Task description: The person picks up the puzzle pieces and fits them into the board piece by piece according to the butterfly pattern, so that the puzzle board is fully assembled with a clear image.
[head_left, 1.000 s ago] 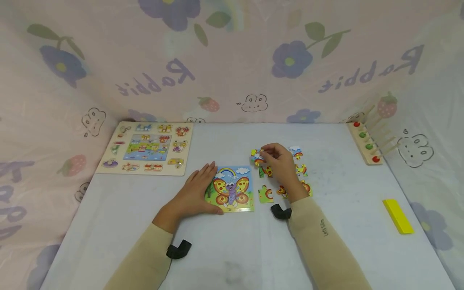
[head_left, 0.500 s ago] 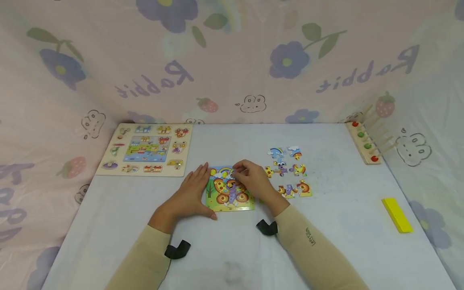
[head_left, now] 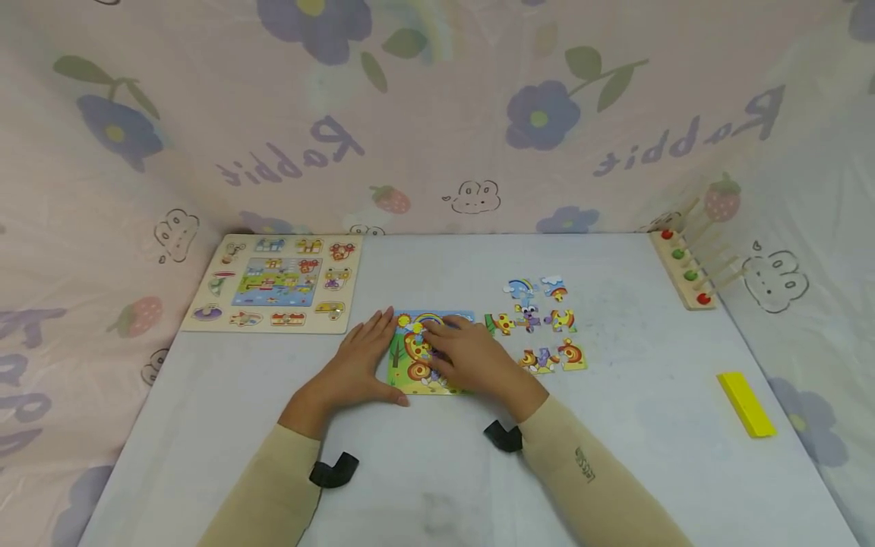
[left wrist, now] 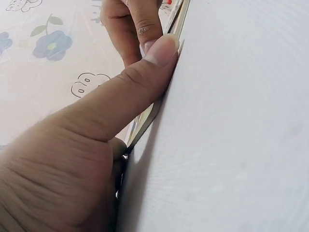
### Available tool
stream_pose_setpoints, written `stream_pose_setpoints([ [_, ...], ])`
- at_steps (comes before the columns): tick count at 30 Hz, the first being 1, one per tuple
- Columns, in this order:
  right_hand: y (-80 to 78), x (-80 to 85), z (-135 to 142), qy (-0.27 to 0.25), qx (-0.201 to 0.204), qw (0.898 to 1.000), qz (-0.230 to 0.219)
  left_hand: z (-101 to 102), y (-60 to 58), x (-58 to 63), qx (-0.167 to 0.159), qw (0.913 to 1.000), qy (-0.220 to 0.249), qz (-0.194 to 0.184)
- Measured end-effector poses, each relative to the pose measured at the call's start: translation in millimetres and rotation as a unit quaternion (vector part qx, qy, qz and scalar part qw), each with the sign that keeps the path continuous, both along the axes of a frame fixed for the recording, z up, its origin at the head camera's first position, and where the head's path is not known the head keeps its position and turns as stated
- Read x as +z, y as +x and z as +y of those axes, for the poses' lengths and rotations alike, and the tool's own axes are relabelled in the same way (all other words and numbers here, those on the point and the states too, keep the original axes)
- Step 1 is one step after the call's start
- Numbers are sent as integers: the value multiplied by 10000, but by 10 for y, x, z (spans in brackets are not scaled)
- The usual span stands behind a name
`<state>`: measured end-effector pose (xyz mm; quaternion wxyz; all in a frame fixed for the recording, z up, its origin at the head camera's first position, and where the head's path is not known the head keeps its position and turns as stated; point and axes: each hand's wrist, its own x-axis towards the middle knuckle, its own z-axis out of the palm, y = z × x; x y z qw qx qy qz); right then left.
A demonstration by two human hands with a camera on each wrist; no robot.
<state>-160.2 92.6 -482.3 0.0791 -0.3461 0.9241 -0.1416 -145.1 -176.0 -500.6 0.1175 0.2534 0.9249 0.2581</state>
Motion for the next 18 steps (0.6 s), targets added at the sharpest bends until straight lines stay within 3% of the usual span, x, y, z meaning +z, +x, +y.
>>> stream_pose_setpoints([
  [6,78,-27,-78,429,-187,9987,-222,35,18,-5,42,9999,-115,38],
  [18,22,-90,-204,218,-86,9989,-404,46,37,-22,74,9995,-295,65],
])
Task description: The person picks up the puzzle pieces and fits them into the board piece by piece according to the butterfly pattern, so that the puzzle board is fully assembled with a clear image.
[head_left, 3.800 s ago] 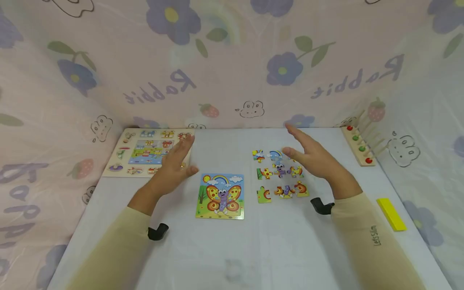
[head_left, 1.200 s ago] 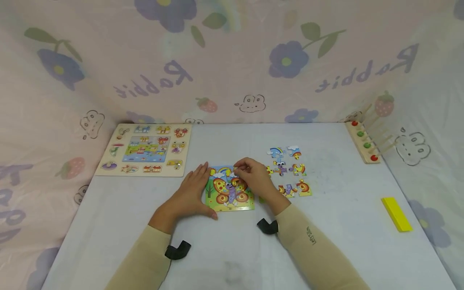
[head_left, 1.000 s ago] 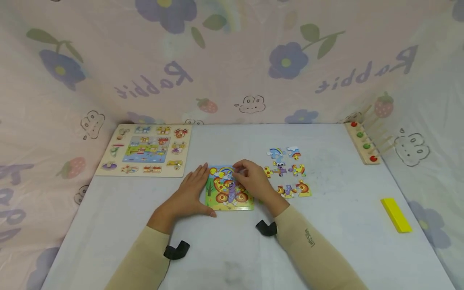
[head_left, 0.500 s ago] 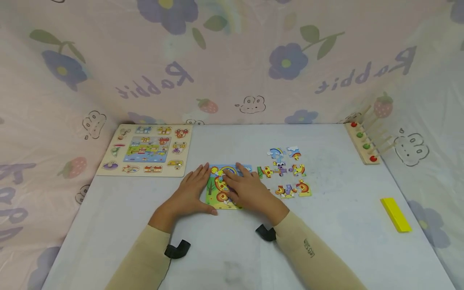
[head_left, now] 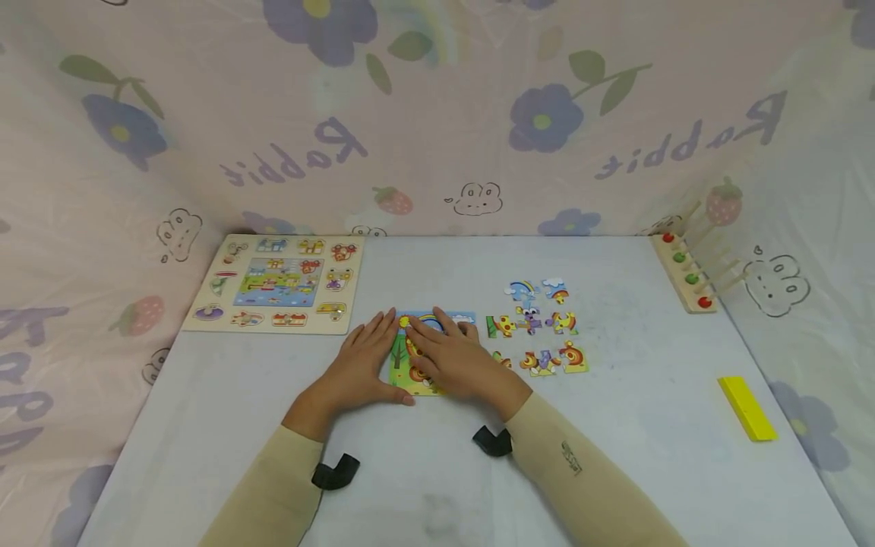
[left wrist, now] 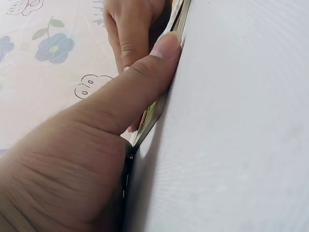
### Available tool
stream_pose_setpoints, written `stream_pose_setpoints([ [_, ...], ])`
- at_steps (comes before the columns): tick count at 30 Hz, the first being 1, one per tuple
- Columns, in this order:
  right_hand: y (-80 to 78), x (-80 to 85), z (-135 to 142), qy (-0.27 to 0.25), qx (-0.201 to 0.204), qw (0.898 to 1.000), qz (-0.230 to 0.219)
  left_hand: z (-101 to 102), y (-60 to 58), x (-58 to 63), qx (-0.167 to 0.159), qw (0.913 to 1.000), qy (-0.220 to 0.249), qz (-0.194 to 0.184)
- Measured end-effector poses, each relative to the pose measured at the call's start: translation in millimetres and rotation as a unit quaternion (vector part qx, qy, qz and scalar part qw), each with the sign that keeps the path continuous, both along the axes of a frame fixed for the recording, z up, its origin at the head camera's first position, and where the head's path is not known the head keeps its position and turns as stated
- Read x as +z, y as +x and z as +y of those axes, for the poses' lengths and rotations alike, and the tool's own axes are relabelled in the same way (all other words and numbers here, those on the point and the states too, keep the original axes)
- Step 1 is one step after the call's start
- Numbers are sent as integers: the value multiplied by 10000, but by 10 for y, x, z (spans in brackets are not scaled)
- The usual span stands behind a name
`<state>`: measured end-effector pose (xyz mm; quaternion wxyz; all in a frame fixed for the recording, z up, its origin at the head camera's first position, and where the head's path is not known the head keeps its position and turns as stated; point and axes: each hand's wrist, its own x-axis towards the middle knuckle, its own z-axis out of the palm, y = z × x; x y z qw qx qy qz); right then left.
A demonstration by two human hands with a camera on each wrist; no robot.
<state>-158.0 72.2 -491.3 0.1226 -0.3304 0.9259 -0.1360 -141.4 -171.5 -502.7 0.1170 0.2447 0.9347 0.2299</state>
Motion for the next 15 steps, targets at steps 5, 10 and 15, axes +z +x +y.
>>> stream_pose_setpoints([
  [5,-24,11,-35,-29,14,10000,-86,-7,3,-5,-17,10000,17,-27],
  [10,-106,-12,7,-1202,-141,9911,-558,-18,9,-2,6,10000,67,41],
  [15,-192,100,234,-3228,-767,9340,-1324,-11,4,-4,31,9999,125,50],
])
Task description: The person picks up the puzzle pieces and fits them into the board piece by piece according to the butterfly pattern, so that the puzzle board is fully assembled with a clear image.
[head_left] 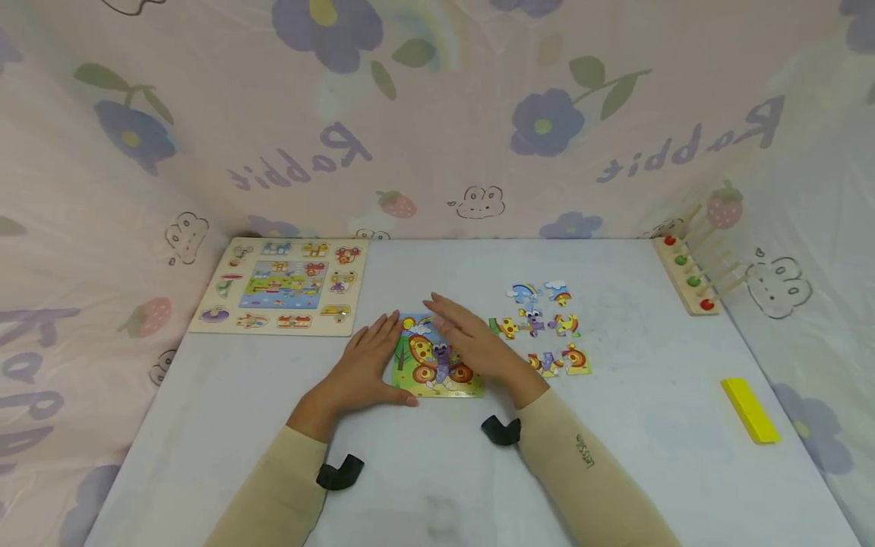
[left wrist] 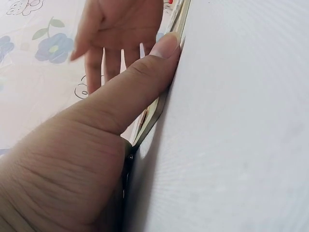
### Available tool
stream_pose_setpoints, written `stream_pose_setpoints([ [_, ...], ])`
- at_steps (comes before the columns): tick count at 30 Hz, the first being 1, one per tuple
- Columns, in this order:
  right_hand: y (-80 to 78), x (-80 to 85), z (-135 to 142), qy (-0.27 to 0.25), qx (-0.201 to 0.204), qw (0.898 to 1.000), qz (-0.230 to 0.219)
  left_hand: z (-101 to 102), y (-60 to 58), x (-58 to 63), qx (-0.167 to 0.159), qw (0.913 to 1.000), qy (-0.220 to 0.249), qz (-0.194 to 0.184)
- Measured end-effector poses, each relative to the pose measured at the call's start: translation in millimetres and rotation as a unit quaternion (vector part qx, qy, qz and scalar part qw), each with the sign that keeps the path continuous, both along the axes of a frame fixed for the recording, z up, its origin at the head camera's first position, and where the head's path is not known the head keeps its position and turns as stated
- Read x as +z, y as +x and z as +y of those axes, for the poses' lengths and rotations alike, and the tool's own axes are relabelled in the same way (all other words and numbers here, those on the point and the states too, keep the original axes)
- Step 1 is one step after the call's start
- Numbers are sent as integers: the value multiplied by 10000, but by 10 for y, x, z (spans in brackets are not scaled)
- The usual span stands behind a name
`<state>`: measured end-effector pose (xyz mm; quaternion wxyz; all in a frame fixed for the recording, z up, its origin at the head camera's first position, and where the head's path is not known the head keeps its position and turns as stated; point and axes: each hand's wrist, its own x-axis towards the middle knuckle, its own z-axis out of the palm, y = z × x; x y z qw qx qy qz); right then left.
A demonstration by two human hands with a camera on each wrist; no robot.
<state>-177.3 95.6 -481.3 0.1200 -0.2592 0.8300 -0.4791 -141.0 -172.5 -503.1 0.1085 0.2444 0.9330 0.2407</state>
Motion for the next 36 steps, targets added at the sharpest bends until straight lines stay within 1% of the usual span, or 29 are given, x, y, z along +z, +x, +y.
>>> stream_pose_setpoints([
  [2,-24,54,140,-617,-292,9971,-326,12,-1,-7,9,10000,-8,-11],
  [4,-52,87,288,-975,-542,9924,-518,25,2,-1,7,10000,-27,-16],
  [6,-87,103,434,-1234,-683,9882,-605,32,6,6,6,10000,-60,-26],
  [11,-161,109,784,-1709,-907,9799,-480,38,11,13,11,10000,-94,-3],
  [13,-175,104,905,-1953,-1037,9743,-428,37,8,1,14,10000,-95,12],
  [15,-191,98,1005,-2214,-1234,9664,-430,37,6,-11,15,10000,-97,10],
  [16,-202,93,1045,-2391,-1330,9608,-440,35,4,-21,23,9999,-106,10],
  [20,-265,72,1175,-3006,-1840,9346,-486,23,0,-50,67,9999,-135,8],
  [22,-293,51,1242,-3104,-2025,9279,-415,16,-3,-62,86,9998,-156,18],
  [24,-312,24,1303,-3074,-2205,9250,-353,13,-4,-64,87,9998,-151,10],
  [29,-370,-129,1422,-2516,-2545,9334,-260,3,-10,-55,83,9999,-140,-12],
  [32,-398,-206,1461,-2223,-2599,9392,-295,0,-12,-52,102,9999,-128,0],
  [36,-401,-241,1476,-1445,-2722,9508,-315,5,-12,-59,97,9999,-119,22],
])
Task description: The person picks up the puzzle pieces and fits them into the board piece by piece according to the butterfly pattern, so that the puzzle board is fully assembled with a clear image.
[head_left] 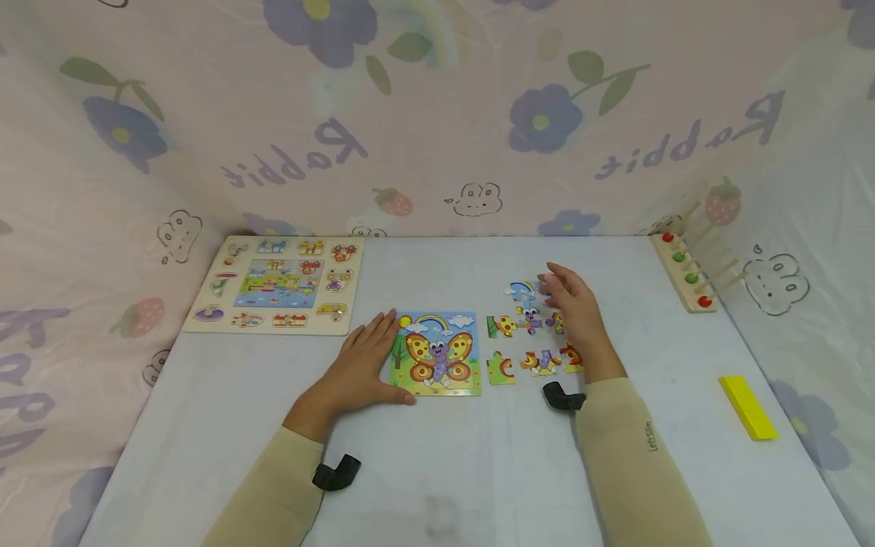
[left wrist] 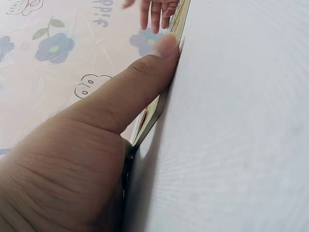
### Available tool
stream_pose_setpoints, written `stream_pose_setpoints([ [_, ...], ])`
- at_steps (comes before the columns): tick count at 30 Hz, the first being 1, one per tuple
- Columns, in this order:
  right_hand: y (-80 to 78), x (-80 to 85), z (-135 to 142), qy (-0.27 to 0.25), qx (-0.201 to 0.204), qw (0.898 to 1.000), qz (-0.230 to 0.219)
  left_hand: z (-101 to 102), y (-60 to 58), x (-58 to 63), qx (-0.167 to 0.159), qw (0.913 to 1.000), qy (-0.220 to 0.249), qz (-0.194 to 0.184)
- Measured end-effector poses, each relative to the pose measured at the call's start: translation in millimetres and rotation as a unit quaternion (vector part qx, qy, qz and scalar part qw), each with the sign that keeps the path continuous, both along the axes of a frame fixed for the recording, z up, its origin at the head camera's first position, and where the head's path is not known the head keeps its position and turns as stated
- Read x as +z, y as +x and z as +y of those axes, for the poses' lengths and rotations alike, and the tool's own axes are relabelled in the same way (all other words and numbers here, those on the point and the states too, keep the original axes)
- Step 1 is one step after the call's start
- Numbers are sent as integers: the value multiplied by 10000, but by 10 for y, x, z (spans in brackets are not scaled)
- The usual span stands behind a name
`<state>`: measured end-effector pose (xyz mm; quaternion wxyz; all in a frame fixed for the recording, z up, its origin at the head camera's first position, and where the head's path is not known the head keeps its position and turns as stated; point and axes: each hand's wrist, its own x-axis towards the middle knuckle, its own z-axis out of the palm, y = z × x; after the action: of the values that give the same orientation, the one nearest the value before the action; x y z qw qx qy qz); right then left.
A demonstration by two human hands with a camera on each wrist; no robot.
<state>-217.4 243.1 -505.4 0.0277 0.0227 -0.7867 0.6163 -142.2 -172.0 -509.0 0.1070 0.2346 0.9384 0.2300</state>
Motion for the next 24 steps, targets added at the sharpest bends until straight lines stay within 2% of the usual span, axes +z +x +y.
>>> stream_pose_setpoints([
  [3,-6,-2,-20,877,101,9959,-205,0,3,1,-15,10000,12,-7],
  [6,-19,4,-61,1698,307,9847,-226,1,7,6,-14,10000,6,-24],
  [9,-35,9,-107,2222,365,9741,-183,-1,8,15,4,10000,-12,-35],
  [13,-36,23,-157,2402,191,9701,-287,0,11,31,18,10000,-1,-93],
  [19,-30,46,-223,2423,-71,9690,-468,4,10,34,-9,10000,39,-40],
  [24,-21,52,-257,2345,-170,9711,-405,3,12,40,5,10000,59,-70],
])
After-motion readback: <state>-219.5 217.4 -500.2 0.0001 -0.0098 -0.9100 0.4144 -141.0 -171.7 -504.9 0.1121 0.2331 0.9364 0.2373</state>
